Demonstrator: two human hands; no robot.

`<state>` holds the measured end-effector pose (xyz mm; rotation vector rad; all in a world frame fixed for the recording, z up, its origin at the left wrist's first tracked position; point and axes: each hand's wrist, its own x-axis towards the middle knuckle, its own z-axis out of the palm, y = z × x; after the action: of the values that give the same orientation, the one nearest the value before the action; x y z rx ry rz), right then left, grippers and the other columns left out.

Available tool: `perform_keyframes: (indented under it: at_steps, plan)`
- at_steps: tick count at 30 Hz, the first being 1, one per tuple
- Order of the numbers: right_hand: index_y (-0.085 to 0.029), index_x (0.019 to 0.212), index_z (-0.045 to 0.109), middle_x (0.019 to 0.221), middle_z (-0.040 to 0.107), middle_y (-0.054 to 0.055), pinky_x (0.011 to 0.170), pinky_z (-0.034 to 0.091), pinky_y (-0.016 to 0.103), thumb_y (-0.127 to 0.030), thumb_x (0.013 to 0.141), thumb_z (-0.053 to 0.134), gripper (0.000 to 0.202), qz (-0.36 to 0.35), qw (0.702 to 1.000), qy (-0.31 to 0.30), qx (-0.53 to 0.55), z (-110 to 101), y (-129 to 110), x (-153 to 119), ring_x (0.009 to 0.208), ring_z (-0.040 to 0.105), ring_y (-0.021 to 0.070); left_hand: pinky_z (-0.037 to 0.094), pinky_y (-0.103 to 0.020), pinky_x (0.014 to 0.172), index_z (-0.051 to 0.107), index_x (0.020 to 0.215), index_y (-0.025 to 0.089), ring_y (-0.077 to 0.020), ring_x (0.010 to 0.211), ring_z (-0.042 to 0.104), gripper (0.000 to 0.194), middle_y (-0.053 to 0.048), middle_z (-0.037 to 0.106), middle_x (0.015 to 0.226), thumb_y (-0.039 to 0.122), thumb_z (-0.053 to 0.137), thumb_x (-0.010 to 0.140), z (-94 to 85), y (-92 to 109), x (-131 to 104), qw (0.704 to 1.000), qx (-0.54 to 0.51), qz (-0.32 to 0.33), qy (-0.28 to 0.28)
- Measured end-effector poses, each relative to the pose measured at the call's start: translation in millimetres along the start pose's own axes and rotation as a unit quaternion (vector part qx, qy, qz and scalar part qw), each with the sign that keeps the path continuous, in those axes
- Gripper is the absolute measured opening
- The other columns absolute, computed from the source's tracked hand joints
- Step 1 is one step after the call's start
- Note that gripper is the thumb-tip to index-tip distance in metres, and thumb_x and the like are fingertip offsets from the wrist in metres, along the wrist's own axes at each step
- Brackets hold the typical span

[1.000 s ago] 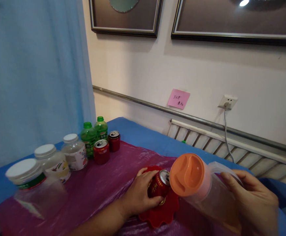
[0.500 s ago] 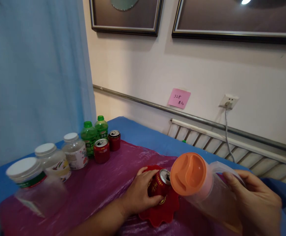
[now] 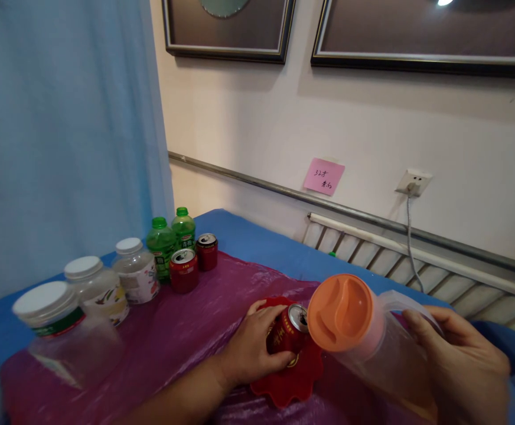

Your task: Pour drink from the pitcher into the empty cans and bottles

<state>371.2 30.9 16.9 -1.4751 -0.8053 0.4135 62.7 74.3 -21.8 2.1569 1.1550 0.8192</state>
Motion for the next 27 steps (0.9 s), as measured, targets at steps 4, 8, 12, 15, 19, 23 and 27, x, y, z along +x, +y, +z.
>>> perform_keyframes:
  at_steps: [4, 8, 12, 15, 19, 23, 27]
  plan:
    - [-0.021, 0.097, 0.077, 0.079, 0.070, -0.001, 0.051, 0.048, 0.021, -0.052, 0.061, 0.092, 0.050, -0.009, 1.000, 0.003, 0.002, -0.9, 0.8, -0.3, 0.067, 0.061, 0.0167, 0.021, -0.054, 0.124, 0.059, 0.133, 0.024, -0.0320, 0.129, 0.059, 0.075, -0.008, 0.068, 0.136, 0.028, 0.085, 0.064, -0.1, 0.4, 0.3, 1.000, -0.003, 0.000, 0.000]
    - [-0.020, 0.098, 0.077, 0.076, 0.070, -0.001, 0.050, 0.048, 0.022, -0.051, 0.061, 0.091, 0.050, -0.021, 1.000, 0.007, -0.003, -0.5, 1.4, -0.5, 0.064, 0.060, 0.0164, 0.022, -0.054, 0.124, 0.058, 0.133, 0.025, -0.0325, 0.128, 0.060, 0.074, -0.009, 0.068, 0.136, 0.029, 0.084, 0.064, -0.6, 2.1, 0.4, 1.000, 0.000, -0.002, 0.002]
    - [-0.018, 0.092, 0.076, 0.073, 0.069, 0.000, 0.048, 0.047, 0.022, -0.051, 0.062, 0.091, 0.047, -0.033, 0.999, 0.006, -0.012, 1.0, -1.9, -2.1, 0.062, 0.060, 0.0167, 0.021, -0.053, 0.124, 0.059, 0.134, 0.024, -0.0320, 0.129, 0.059, 0.074, -0.009, 0.068, 0.136, 0.029, 0.084, 0.064, -0.8, 2.4, 0.3, 1.000, -0.001, -0.001, 0.002]
    - [-0.018, 0.092, 0.076, 0.074, 0.069, 0.000, 0.048, 0.048, 0.022, -0.052, 0.062, 0.091, 0.048, -0.027, 1.000, 0.007, -0.006, 1.5, -5.0, -3.4, 0.061, 0.060, 0.0164, 0.021, -0.053, 0.124, 0.059, 0.133, 0.025, -0.0316, 0.129, 0.060, 0.074, -0.009, 0.068, 0.136, 0.028, 0.084, 0.064, -0.7, 1.7, 0.3, 1.000, -0.006, 0.004, 0.002]
    - [-0.019, 0.095, 0.076, 0.074, 0.068, -0.001, 0.049, 0.048, 0.021, -0.052, 0.061, 0.091, 0.049, -0.019, 1.000, 0.010, -0.011, 0.9, -5.6, -3.2, 0.062, 0.059, 0.0157, 0.022, -0.055, 0.123, 0.059, 0.133, 0.025, -0.0326, 0.127, 0.060, 0.074, -0.009, 0.069, 0.135, 0.030, 0.084, 0.064, 0.0, 0.9, 0.5, 1.000, 0.000, 0.004, 0.004]
    - [-0.018, 0.097, 0.077, 0.077, 0.070, 0.000, 0.049, 0.048, 0.022, -0.051, 0.063, 0.090, 0.050, -0.025, 1.000, 0.006, -0.012, -0.1, -2.8, -1.9, 0.063, 0.061, 0.0169, 0.021, -0.055, 0.124, 0.060, 0.133, 0.026, -0.0324, 0.127, 0.060, 0.074, -0.008, 0.069, 0.134, 0.029, 0.085, 0.063, 1.0, -0.2, 0.4, 1.000, 0.007, -0.003, 0.002]
    - [-0.018, 0.096, 0.076, 0.074, 0.070, 0.000, 0.048, 0.048, 0.023, -0.051, 0.062, 0.091, 0.050, -0.024, 1.000, 0.004, -0.012, 0.1, -5.7, -3.4, 0.061, 0.061, 0.0174, 0.021, -0.056, 0.124, 0.059, 0.134, 0.026, -0.0324, 0.128, 0.059, 0.075, -0.009, 0.068, 0.135, 0.029, 0.085, 0.063, 1.8, -1.1, 0.4, 1.000, 0.007, 0.001, 0.001]
